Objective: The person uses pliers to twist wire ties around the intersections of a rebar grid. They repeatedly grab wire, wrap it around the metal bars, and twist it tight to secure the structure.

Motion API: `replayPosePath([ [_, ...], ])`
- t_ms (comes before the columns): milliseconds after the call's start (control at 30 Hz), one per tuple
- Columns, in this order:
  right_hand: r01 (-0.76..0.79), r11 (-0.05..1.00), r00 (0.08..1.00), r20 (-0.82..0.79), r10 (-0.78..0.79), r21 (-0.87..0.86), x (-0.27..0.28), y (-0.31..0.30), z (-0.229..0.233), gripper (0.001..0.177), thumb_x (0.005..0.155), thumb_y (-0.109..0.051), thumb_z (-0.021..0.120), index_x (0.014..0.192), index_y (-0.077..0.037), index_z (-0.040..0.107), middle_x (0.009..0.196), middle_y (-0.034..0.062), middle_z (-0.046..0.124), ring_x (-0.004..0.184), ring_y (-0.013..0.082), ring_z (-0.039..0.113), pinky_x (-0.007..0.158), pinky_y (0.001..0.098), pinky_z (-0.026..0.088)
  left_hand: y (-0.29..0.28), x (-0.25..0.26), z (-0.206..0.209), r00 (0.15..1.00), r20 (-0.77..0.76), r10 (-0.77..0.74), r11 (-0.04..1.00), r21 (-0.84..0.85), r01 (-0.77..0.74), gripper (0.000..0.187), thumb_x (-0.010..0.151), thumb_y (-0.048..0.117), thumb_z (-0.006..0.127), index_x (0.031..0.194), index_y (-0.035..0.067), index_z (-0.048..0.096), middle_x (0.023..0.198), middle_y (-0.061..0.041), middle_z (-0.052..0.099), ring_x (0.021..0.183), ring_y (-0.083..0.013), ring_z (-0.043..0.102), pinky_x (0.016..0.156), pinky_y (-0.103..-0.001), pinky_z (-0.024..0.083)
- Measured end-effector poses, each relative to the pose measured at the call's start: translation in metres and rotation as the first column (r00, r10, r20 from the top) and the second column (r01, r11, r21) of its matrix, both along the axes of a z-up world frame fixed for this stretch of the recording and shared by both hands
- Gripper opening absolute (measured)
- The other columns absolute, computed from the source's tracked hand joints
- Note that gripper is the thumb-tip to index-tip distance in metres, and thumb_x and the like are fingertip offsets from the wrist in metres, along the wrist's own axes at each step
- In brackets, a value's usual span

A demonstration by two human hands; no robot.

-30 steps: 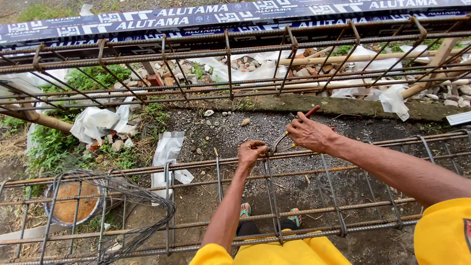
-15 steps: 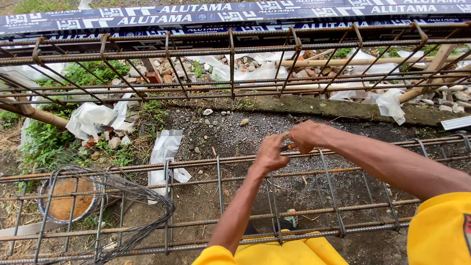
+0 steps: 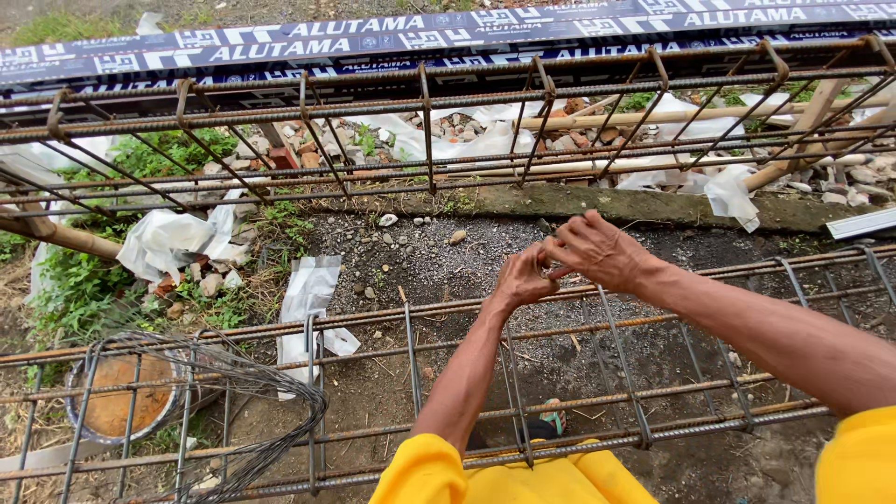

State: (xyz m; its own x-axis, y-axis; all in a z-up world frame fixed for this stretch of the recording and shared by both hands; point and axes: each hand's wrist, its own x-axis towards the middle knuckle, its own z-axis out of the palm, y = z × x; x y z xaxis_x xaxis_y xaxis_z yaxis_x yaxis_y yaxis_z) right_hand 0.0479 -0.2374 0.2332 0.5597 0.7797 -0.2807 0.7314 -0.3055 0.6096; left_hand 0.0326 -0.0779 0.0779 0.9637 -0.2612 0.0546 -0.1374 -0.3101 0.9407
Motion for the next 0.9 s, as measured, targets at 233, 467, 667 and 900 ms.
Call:
replayPosePath([
  [233,0.578,0.815,0.702,-0.484,-0.523,-0.043,0.049,-0.024,-0.066,0.025,0.066,-0.036,0.065,0.087,-0.025,0.074,0.083,0.0031,0.075,0.085,0.027,0.073,0.075,0.0438,0.058,-0.046,-0.027,-0.013,0.917,0.291,0.272,0.943,0.11,-0.315,0.029,0.086,0.025,0.066,0.111,0.014,0.059,0.085,-0.005,0.06,0.079,-0.026,0.065,0.073,-0.038,0.053],
  [467,0.637,0.726,0.558,-0.495,-0.666,-0.259,0.019,0.022,0.017,0.053,0.076,-0.048,0.062,0.126,-0.028,0.063,0.095,0.0078,0.073,0.084,0.0257,0.074,0.08,0.0448,0.06,-0.038,-0.027,0.018,0.903,0.306,0.303,0.938,0.071,-0.339,0.039,0.069,0.018,0.069,0.103,0.016,0.049,0.08,-0.012,0.065,0.073,-0.0406,0.068,0.067,-0.053,0.053],
  [667,0.095,0.995,0.994,-0.051,-0.097,-0.043,-0.009,-0.009,0.007,0.047,0.094,-0.03,0.057,0.137,-0.015,0.044,0.109,0.0081,0.056,0.105,0.0252,0.054,0.102,0.045,0.034,-0.016,-0.016,0.043,0.998,-0.002,0.063,0.994,0.093,-0.063,0.043,0.065,0.014,0.071,0.101,0.021,0.048,0.071,-0.003,0.067,0.052,-0.0231,0.059,0.06,-0.038,0.051],
  [900,0.573,0.813,0.685,-0.485,-0.543,-0.101,0.027,-0.025,-0.052,0.042,0.07,-0.045,0.05,0.085,-0.013,0.074,0.08,0.0112,0.072,0.079,0.0331,0.072,0.07,0.046,0.056,-0.066,-0.046,-0.003,0.777,0.5,0.382,0.868,0.094,-0.487,0.059,0.065,0.013,0.074,0.121,0.01,0.056,0.088,-0.008,0.059,0.084,-0.0298,0.064,0.083,-0.044,0.052],
])
